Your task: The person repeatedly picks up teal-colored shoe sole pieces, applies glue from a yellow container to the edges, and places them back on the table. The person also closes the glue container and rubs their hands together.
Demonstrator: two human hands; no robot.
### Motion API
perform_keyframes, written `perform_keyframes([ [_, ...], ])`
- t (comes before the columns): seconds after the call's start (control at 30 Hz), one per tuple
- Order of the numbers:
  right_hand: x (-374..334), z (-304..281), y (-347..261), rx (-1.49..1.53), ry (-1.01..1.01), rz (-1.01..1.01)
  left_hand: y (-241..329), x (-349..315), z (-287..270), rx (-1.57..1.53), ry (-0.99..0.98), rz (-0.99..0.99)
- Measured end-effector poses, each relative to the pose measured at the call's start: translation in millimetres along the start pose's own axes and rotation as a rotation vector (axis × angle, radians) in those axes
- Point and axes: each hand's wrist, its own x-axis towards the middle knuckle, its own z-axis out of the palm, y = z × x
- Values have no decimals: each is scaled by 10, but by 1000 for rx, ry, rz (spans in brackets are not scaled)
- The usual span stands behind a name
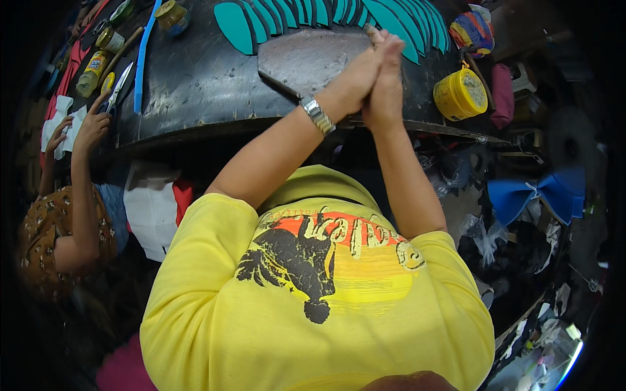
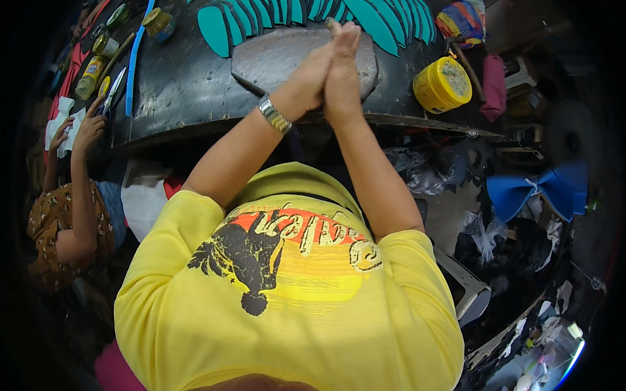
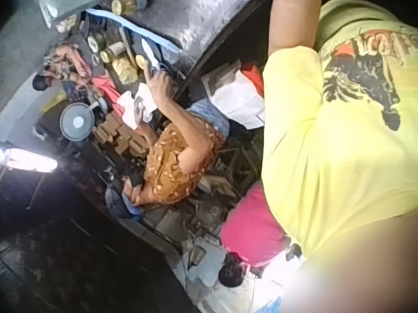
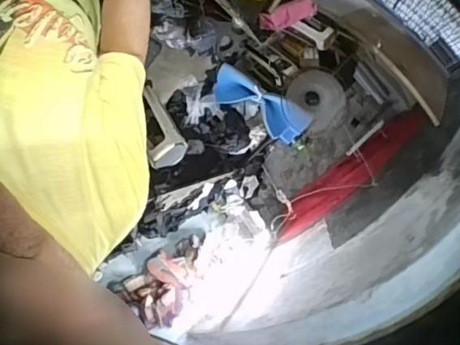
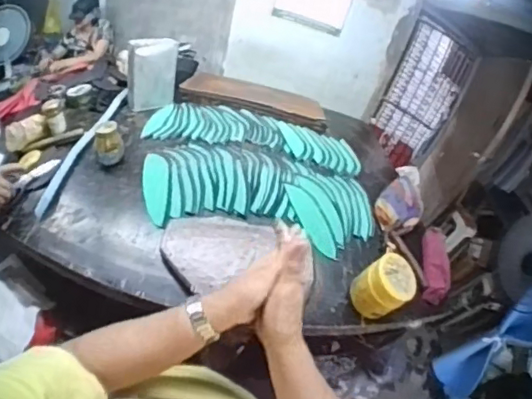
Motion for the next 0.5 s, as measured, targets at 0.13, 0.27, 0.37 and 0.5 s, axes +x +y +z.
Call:
perform_keyframes([
  [0.13, -194, 224, -19, -180, -11, -58, 139, -84, -2, 123, 142, 171],
  [0.27, -231, 158, 29, -538, -172, -258, 305, 14, -43, 122, 115, 114],
  [0.37, -337, 57, 55, -507, -295, -272, 303, 171, -51, -208, 212, 394],
  [0.5, -329, 39, 20, -385, -78, -75, 172, 118, 7, 589, 21, 655],
])
